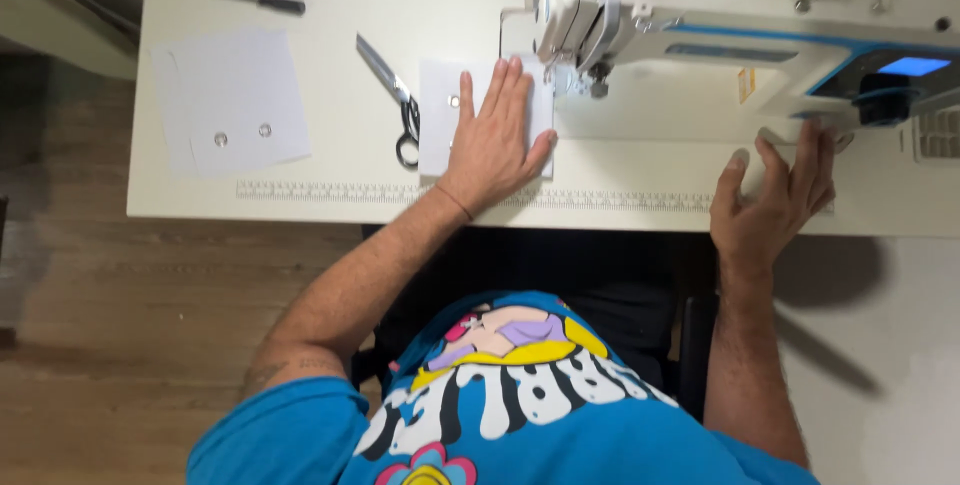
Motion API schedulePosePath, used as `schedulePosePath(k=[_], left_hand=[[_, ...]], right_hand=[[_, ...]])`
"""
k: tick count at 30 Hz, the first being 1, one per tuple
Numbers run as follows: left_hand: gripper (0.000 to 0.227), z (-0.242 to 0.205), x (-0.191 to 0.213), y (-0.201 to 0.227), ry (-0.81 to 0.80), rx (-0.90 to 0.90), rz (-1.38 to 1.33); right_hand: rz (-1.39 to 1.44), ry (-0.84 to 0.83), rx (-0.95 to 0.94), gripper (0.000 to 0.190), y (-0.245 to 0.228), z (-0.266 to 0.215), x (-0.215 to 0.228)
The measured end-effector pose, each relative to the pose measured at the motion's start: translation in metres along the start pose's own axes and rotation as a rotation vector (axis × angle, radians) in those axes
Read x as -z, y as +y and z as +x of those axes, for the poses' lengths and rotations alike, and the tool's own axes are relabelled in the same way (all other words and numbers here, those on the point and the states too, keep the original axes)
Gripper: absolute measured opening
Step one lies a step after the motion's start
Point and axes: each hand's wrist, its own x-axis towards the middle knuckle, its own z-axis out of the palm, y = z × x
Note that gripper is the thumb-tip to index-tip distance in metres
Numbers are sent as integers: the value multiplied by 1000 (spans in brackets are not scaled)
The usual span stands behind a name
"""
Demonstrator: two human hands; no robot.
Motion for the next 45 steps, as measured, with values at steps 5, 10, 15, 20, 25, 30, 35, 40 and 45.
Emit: schedulePosePath(k=[5, 10, 15, 20, 25, 30, 35, 40, 45], left_hand=[[79, 3, 2, -3, 44, -26, 22], [83, 13, -1, -4, -90, 14, 74], [79, 17, 3, -6, -29, -19, 24], [80, 20, 2, -10, -77, 0, 20], [79, 25, 4, -12, -43, -27, 18], [79, 28, 6, -12, -44, -22, 43], [79, 33, 3, -16, -41, -31, 42], [79, 37, 6, -17, -39, -27, 51], [82, 41, 6, -22, -49, -43, 59]], right_hand=[[-3, 21, 14, 20, 1, 1, -2], [27, -22, 2, 23, -2, 1, 5], [28, -20, -22, 21, 2, 1, -1], [57, -17, -9, 24, 0, 1, -1], [35, -20, 1, 26, 1, 1, -2], [65, -46, -16, 29, 3, -2, -3], [61, -53, -24, 30, 4, -2, -2], [99, -61, -32, 32, 1, 1, -2], [95, -58, -5, 32, 0, 2, 1]])
